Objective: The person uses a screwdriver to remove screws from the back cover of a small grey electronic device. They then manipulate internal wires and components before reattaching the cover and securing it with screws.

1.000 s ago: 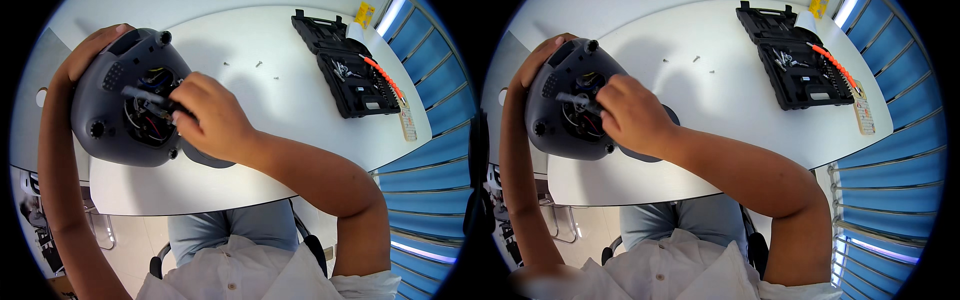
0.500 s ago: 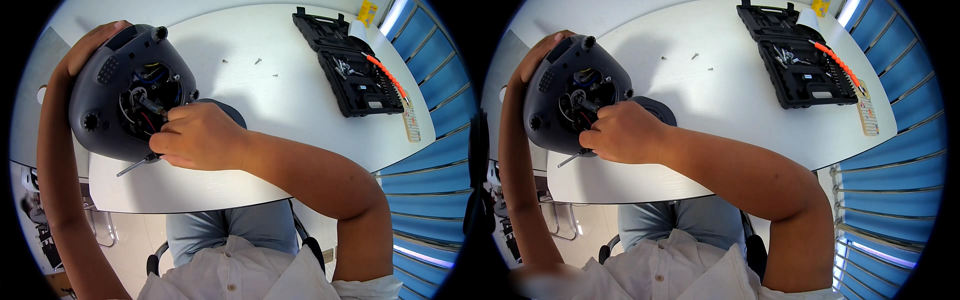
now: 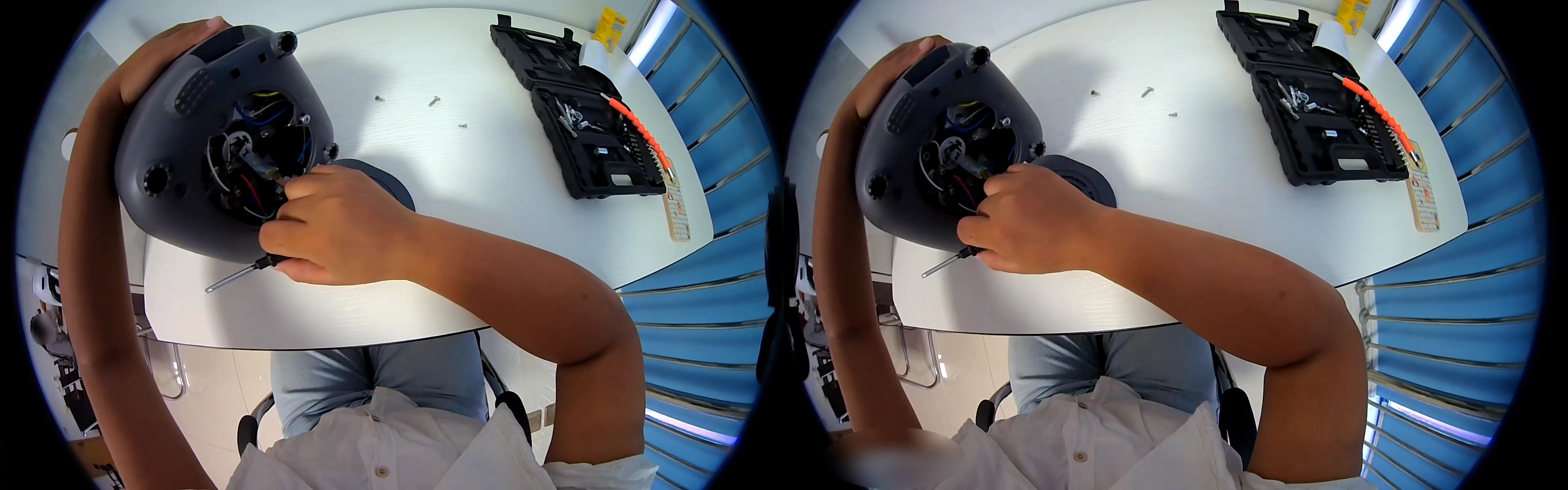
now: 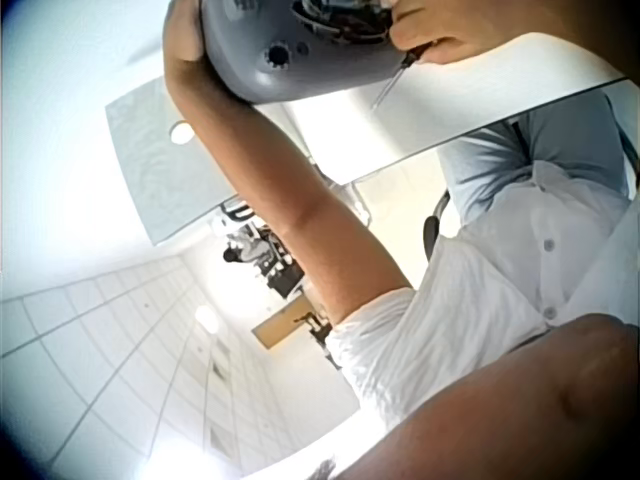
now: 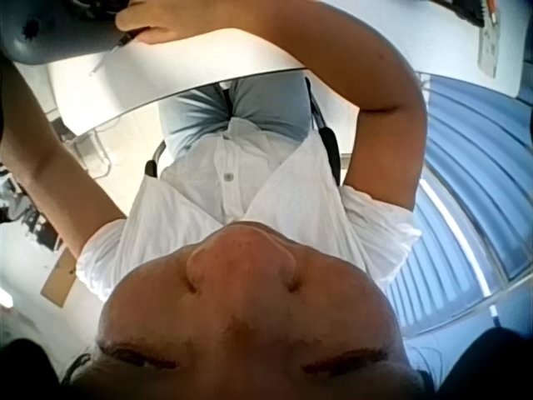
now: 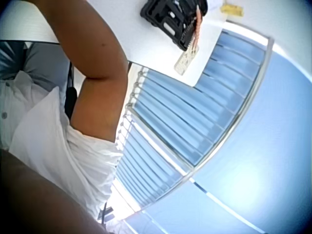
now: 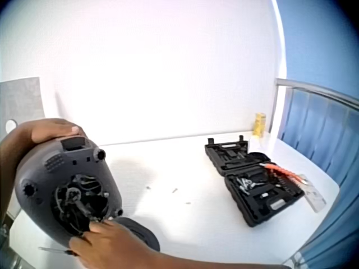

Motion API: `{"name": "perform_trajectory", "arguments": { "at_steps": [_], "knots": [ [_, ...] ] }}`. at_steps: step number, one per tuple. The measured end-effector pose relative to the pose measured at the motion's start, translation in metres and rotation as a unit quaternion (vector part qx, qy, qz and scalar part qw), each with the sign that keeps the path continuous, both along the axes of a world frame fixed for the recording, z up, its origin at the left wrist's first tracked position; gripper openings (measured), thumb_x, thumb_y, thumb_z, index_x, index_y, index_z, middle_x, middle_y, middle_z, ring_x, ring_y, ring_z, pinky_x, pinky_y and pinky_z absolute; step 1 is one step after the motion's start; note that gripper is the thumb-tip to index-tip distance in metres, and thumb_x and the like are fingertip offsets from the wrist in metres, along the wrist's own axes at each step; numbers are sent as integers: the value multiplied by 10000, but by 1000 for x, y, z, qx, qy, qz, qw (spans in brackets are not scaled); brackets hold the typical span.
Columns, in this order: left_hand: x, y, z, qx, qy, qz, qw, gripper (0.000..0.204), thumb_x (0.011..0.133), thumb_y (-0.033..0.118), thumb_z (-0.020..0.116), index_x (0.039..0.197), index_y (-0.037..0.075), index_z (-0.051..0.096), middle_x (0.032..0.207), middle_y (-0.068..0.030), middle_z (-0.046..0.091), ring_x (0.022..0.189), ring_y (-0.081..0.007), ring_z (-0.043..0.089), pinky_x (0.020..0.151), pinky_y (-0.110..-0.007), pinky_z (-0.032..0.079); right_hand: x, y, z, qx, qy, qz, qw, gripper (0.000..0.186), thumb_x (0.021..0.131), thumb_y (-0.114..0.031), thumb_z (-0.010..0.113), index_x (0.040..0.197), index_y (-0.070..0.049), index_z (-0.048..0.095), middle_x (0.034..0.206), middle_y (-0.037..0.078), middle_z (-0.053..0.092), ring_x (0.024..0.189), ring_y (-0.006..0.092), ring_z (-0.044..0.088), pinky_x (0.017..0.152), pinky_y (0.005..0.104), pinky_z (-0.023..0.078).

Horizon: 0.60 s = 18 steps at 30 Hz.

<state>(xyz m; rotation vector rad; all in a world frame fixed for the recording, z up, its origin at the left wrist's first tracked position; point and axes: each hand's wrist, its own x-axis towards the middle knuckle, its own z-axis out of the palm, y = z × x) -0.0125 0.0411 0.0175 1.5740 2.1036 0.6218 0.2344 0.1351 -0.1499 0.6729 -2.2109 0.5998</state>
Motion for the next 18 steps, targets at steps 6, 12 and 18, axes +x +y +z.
{"name": "perform_trajectory", "arguments": {
  "at_steps": [6, 12, 18],
  "knots": [
    [4, 3, 0, 21, 19, 19, 999, 514, 953, 488, 428, 1042, 23, 627, 972, -86, 626, 899, -164, 579, 851, -308, 453, -5, 4, 3, -93, -25, -56, 994, 204, 771, -227, 702, 840, -92, 566, 669, 28, 552, 651, 208, 564, 574, 340, 457],
    [-1, 6, -1, 11, 51, 36, 998, 538, 945, 515, 434, 1049, 28, 640, 984, -108, 637, 908, -184, 582, 872, -308, 442, 10, 55, 41, -323, -246, -169, 898, 165, 909, -199, 577, 863, -41, 571, 675, -2, 489, 629, 101, 472, 598, 274, 411],
    [-1, 12, 6, 8, 120, -30, 992, 581, 942, 539, 413, 1045, 17, 647, 987, -138, 643, 894, -210, 596, 875, -338, 454, 16, 73, 30, -381, -325, -112, 858, 204, 894, -234, 551, 807, -51, 578, 613, -14, 527, 564, 93, 485, 551, 240, 372]
  ]
}}
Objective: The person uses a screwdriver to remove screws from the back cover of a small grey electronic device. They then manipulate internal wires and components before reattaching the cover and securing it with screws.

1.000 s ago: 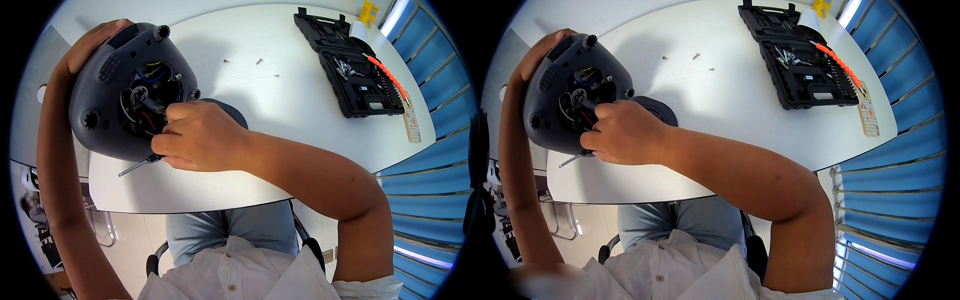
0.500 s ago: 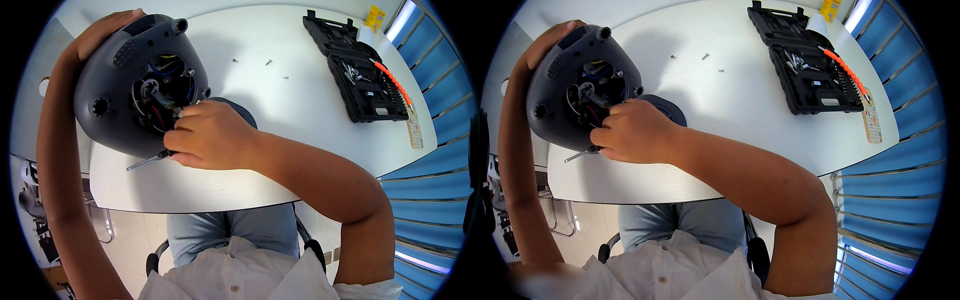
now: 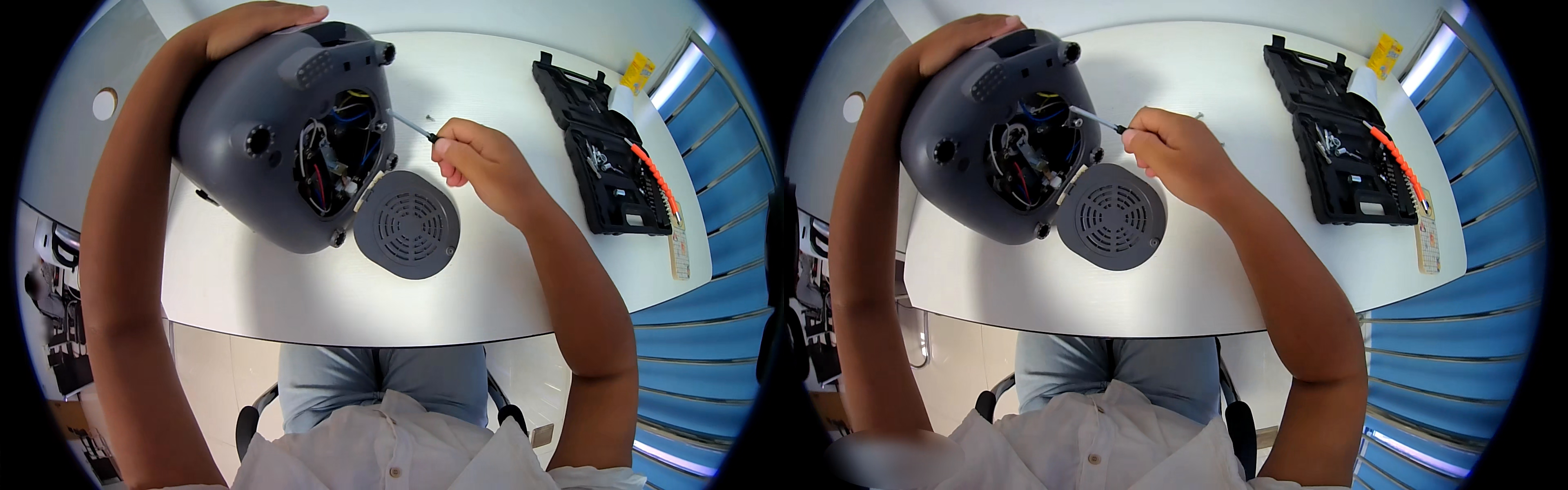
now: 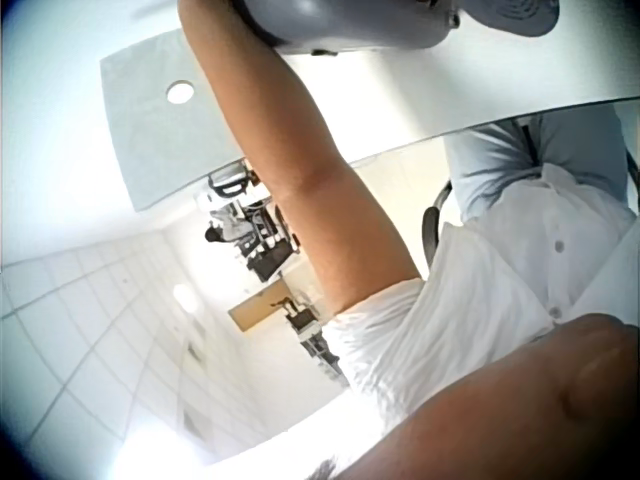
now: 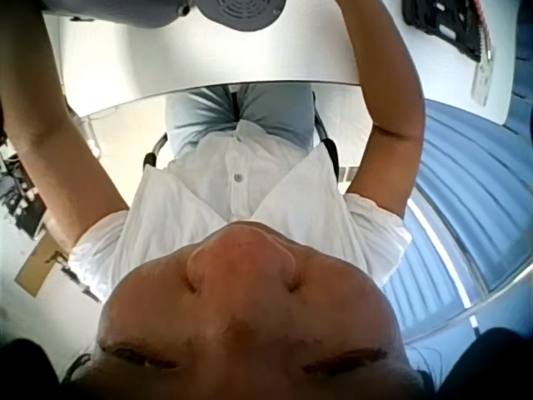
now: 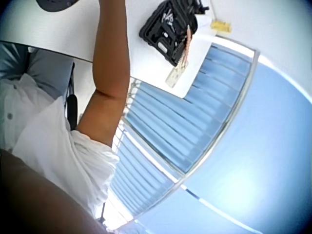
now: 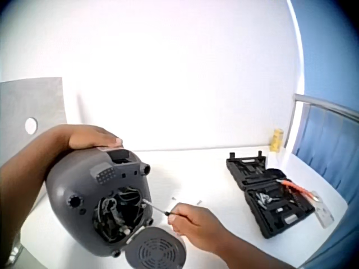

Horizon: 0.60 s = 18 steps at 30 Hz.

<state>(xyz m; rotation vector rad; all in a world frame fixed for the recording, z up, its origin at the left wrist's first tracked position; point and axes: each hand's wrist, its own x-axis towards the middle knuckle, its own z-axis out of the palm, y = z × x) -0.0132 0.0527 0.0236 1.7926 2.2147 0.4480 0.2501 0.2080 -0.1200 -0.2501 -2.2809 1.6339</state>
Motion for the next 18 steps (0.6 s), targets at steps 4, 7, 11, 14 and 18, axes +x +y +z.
{"name": "perform_trajectory", "arguments": {
  "at_steps": [4, 7, 11, 14, 18],
  "knots": [
    [42, 2, 17, -65, -103, 128, 984, 612, 901, 526, 505, 1206, 3, 593, 1222, -184, 579, 1115, -268, 543, 991, -386, 401, 13, 0, 16, 63, -116, 9, 991, 222, 882, -260, 608, 809, -53, 576, 613, 2, 519, 568, 80, 479, 527, 253, 346],
    [52, -3, 22, -67, -86, 145, 983, 672, 871, 590, 525, 1190, 5, 610, 1235, -183, 576, 1120, -279, 536, 998, -400, 388, 10, 2, 11, 88, -68, -19, 994, 241, 880, -271, 623, 815, -41, 591, 592, 5, 491, 562, 89, 427, 525, 259, 334],
    [33, 1, 12, -51, -104, 158, 981, 714, 856, 609, 534, 1232, 4, 582, 1271, -192, 554, 1143, -292, 525, 1012, -408, 378, 9, 5, 9, 100, -82, -40, 991, 212, 870, -225, 610, 791, -29, 595, 583, 0, 478, 559, 89, 392, 524, 271, 323],
    [52, -4, 19, -40, -95, 144, 984, 720, 856, 602, 540, 1255, 3, 565, 1288, -192, 542, 1158, -291, 517, 1018, -407, 376, 10, 4, 11, 110, -92, -46, 989, 195, 864, -201, 602, 772, -30, 586, 575, -4, 469, 547, 85, 379, 517, 273, 311],
    [38, -3, 14, -51, -139, 155, 977, 724, 851, 599, 553, 1263, 4, 559, 1297, -191, 537, 1164, -286, 514, 1020, -405, 376, 11, 0, 15, 98, -97, -49, 989, 201, 860, -195, 608, 750, -31, 566, 557, -11, 452, 526, 83, 356, 507, 270, 295]
  ]
}}
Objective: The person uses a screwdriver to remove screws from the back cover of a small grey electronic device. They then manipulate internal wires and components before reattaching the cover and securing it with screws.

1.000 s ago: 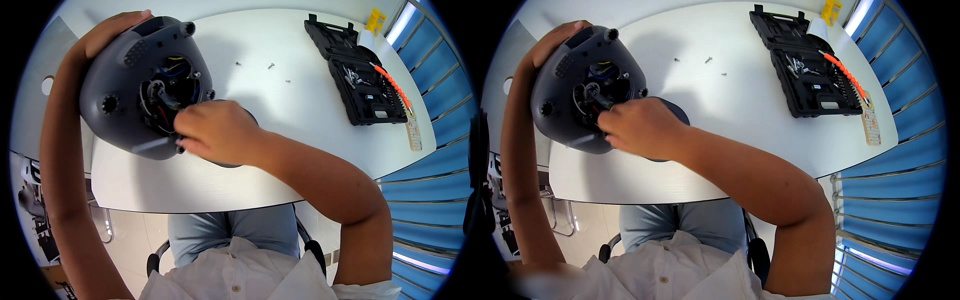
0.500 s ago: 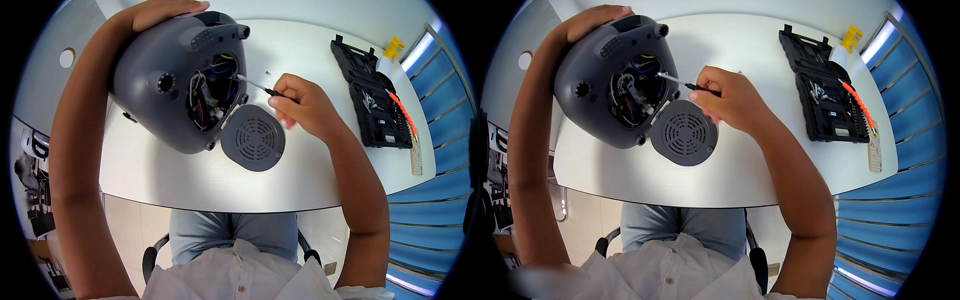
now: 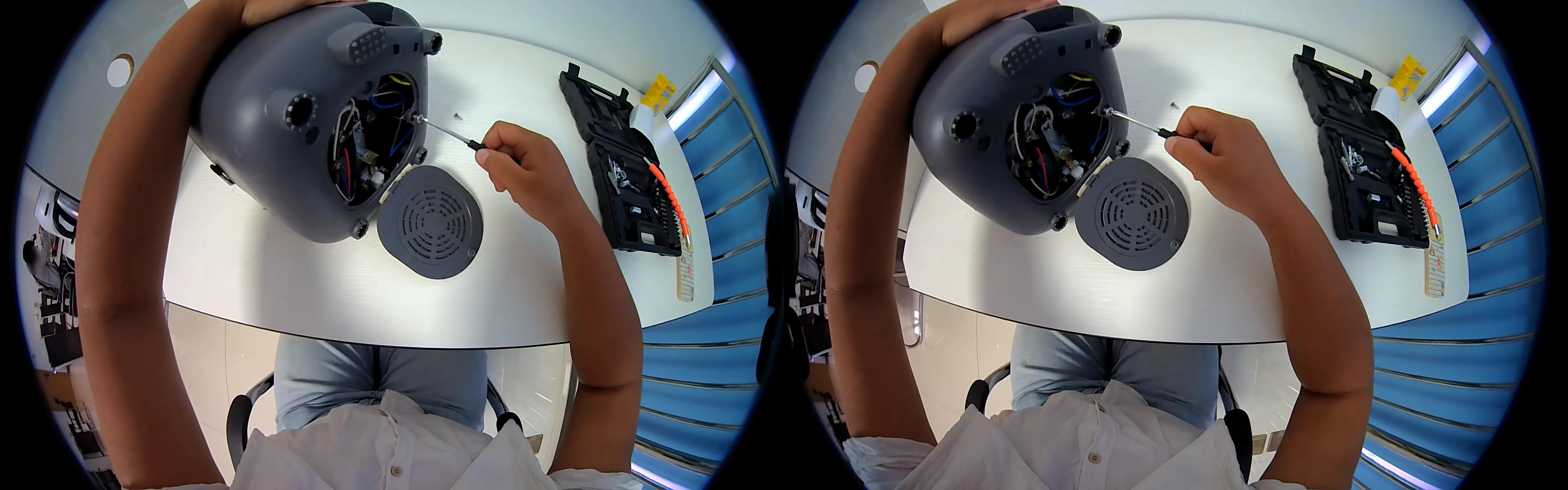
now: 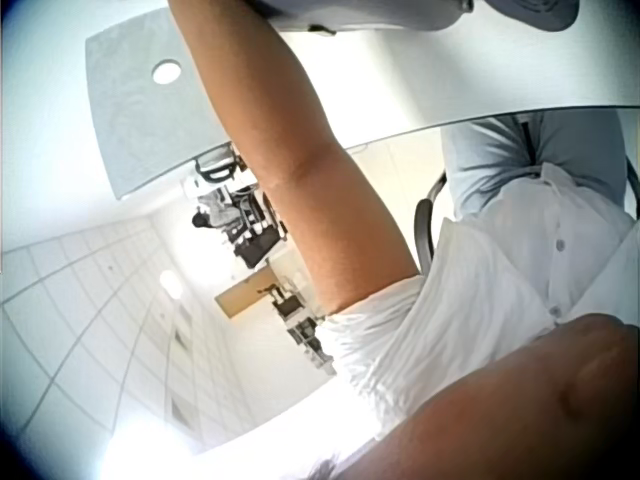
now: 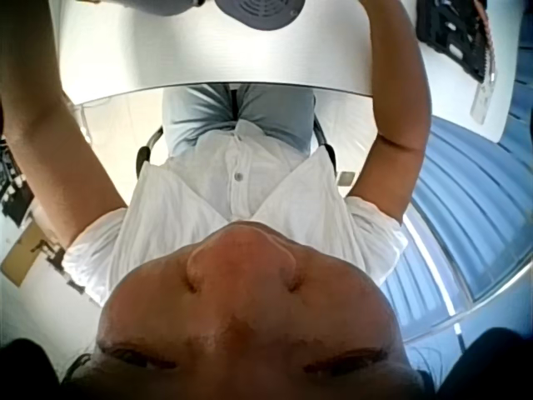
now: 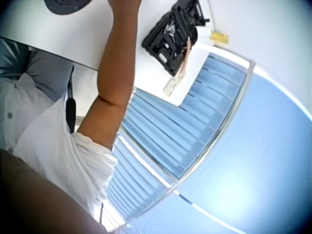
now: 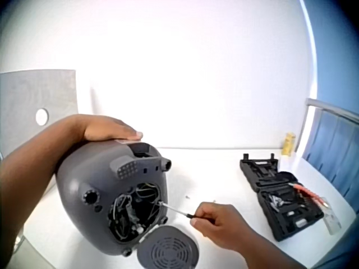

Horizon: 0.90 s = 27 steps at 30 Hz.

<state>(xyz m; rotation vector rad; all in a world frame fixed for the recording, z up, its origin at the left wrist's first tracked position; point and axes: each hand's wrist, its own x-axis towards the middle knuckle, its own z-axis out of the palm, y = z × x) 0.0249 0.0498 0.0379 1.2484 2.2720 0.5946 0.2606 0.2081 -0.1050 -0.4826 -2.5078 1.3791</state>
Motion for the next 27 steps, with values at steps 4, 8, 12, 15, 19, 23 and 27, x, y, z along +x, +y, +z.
{"name": "perform_trajectory", "arguments": {
  "at_steps": [4, 8, 12, 15, 19, 23, 27],
  "knots": [
    [-11, 3, -3, -7, -2, 11, 1000, 725, 846, 602, 557, 1257, 4, 563, 1291, -190, 540, 1160, -284, 516, 1018, -404, 379, -1, 2, -5, 6, 30, 14, 999, 201, 856, -187, 612, 743, -31, 557, 549, -11, 456, 518, 81, 354, 499, 268, 287],
    [-8, 5, -3, -10, 1, 17, 1000, 728, 847, 609, 548, 1252, 5, 566, 1290, -194, 540, 1161, -293, 514, 1018, -410, 378, 1, 1, -4, 30, 34, 15, 999, 179, 858, -164, 601, 746, -44, 529, 547, -35, 422, 518, 56, 336, 496, 253, 269],
    [-9, 4, -2, -15, 21, 17, 1000, 734, 849, 616, 535, 1253, 4, 565, 1296, -204, 532, 1168, -308, 508, 1020, -423, 373, 1, 0, -4, 46, 34, 12, 998, 177, 859, -152, 601, 746, -48, 512, 548, -49, 396, 525, 48, 311, 497, 249, 255],
    [-9, 4, -3, -15, 24, 16, 999, 738, 848, 618, 533, 1257, 4, 560, 1302, -211, 525, 1175, -317, 503, 1024, -431, 369, 1, -1, -2, 66, 29, 9, 997, 193, 853, -189, 616, 755, -30, 564, 542, 1, 471, 506, 84, 365, 496, 270, 292],
    [-5, 3, -3, -10, 31, 29, 999, 745, 845, 619, 537, 1268, 5, 552, 1309, -217, 518, 1185, -324, 498, 1028, -435, 366, 2, -7, -2, 114, 53, -19, 992, 188, 843, -180, 625, 747, -32, 561, 553, 44, 513, 486, 130, 423, 498, 296, 341],
    [-6, 0, -3, -7, 6, 22, 1000, 751, 845, 618, 537, 1279, 6, 544, 1317, -222, 511, 1194, -331, 493, 1034, -436, 362, 6, -22, -2, 344, 161, -61, 923, 186, 830, -165, 633, 740, -20, 556, 659, 93, 563, 524, 197, 494, 530, 317, 399],
    [-5, -1, -3, -4, 31, 22, 999, 745, 847, 618, 532, 1272, 6, 552, 1321, -223, 509, 1198, -333, 492, 1040, -433, 358, 6, -25, -8, 241, 186, -65, 950, 173, 826, -172, 619, 784, -8, 583, 737, 101, 565, 557, 202, 500, 550, 305, 412]
  ]
}}
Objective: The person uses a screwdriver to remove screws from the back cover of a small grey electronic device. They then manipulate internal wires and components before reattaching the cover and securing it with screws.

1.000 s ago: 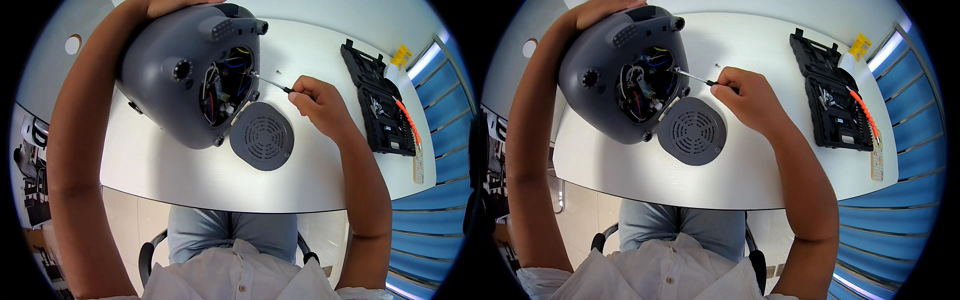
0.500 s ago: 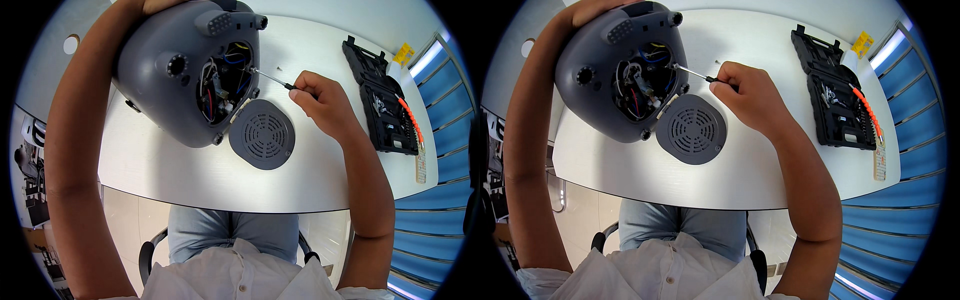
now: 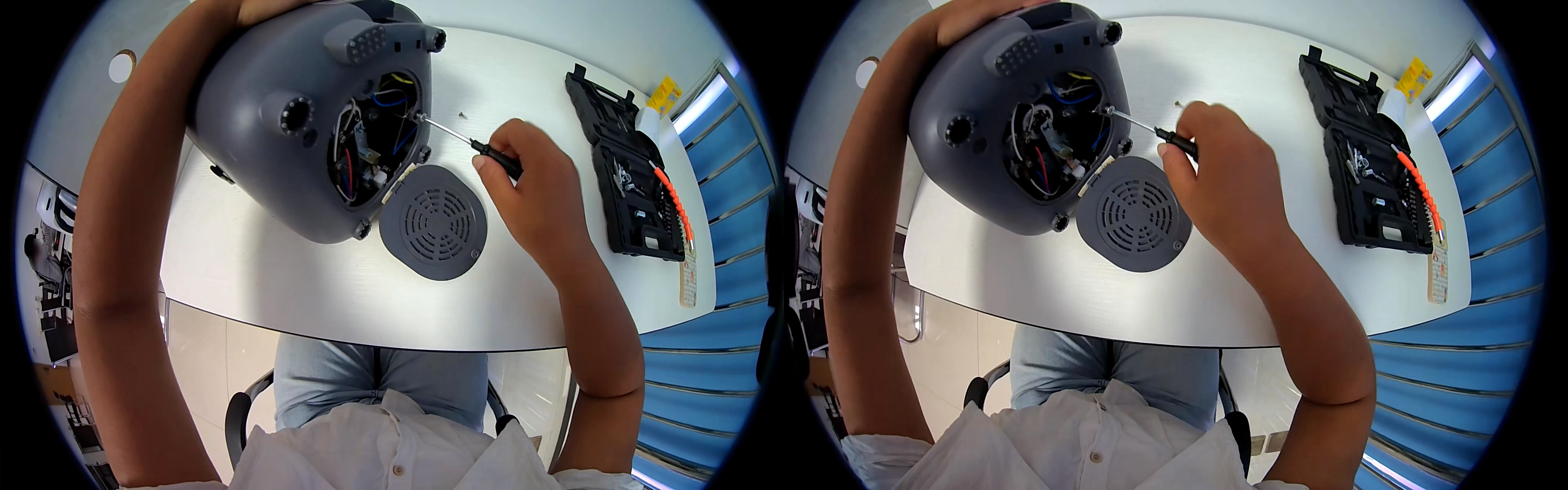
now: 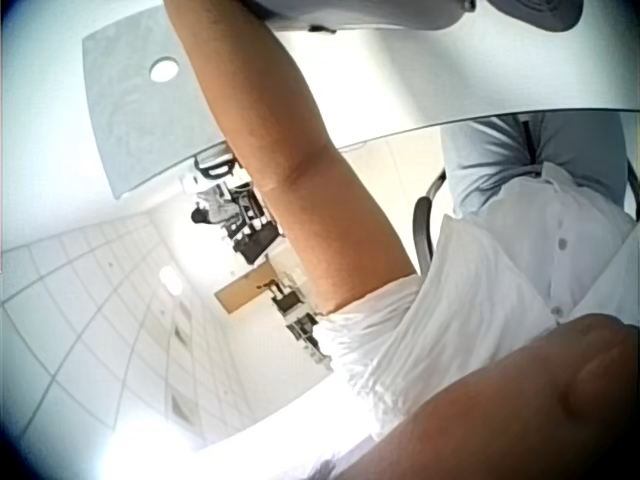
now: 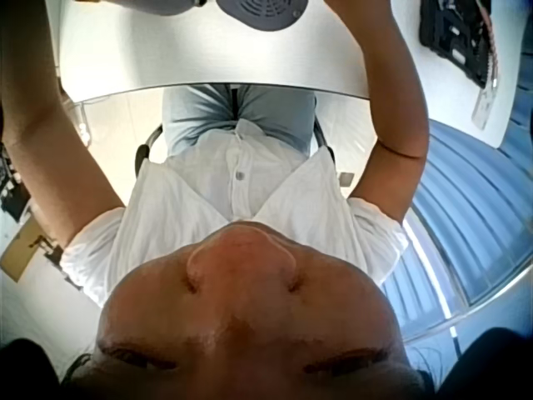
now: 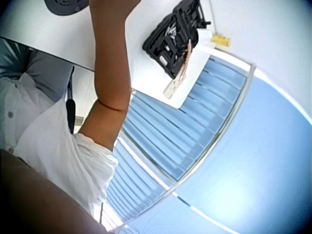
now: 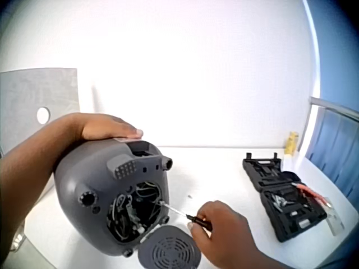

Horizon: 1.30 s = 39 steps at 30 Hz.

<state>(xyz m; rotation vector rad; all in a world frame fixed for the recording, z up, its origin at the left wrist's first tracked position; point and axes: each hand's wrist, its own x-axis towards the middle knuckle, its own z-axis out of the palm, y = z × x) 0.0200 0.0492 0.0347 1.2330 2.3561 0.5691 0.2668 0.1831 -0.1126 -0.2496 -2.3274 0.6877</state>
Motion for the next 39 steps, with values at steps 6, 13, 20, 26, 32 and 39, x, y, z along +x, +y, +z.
{"name": "perform_trajectory", "arguments": {
  "at_steps": [6, 13, 20, 26, 32, 39],
  "knots": [
    [1, 3, -2, -9, 41, 2, 999, 747, 853, 633, 505, 1271, 17, 559, 1317, -215, 517, 1207, -337, 485, 1049, -430, 348, 4, 14, 14, -297, -231, 50, 925, 221, 840, -194, 527, 890, -4, 629, 652, 53, 558, 556, 116, 503, 512, 253, 368],
    [27, -15, 12, -7, 94, -42, 995, 698, 890, 606, 467, 1262, 26, 572, 1313, -186, 533, 1194, -297, 493, 1044, -399, 345, 4, 13, 24, -476, -247, 181, 825, 216, 899, -187, 461, 845, -17, 582, 519, -9, 458, 423, 57, 360, 416, 210, 292],
    [16, -14, 3, 3, 58, -3, 998, 609, 927, 551, 447, 1222, 41, 598, 1260, -148, 569, 1154, -260, 506, 1023, -386, 356, -2, 0, 20, -402, -224, 120, 880, 217, 895, -209, 492, 792, -32, 562, 501, -27, 399, 447, 61, 318, 448, 234, 284],
    [10, -9, 1, 1, 15, -74, 997, 566, 943, 529, 430, 1165, 42, 612, 1198, -131, 586, 1111, -238, 512, 1003, -388, 363, 1, 0, 10, -150, -188, 68, 968, 247, 910, -217, 535, 743, -35, 541, 530, 51, 466, 495, 146, 450, 513, 324, 380],
    [3, -11, 1, 4, -6, -104, 995, 541, 952, 504, 431, 1155, 37, 614, 1179, -123, 594, 1089, -221, 514, 990, -377, 371, 0, 2, 0, 191, -125, 5, 974, 220, 894, -251, 591, 766, -77, 546, 560, 55, 552, 497, 230, 545, 501, 348, 419],
    [7, -11, 1, 12, 33, -75, 997, 534, 948, 499, 445, 1148, 36, 623, 1170, -126, 602, 1077, -212, 522, 986, -359, 378, 0, 1, 5, 31, -90, 7, 995, 202, 842, -249, 622, 760, -67, 587, 527, 60, 531, 476, 196, 537, 492, 334, 410]
  ]
}}
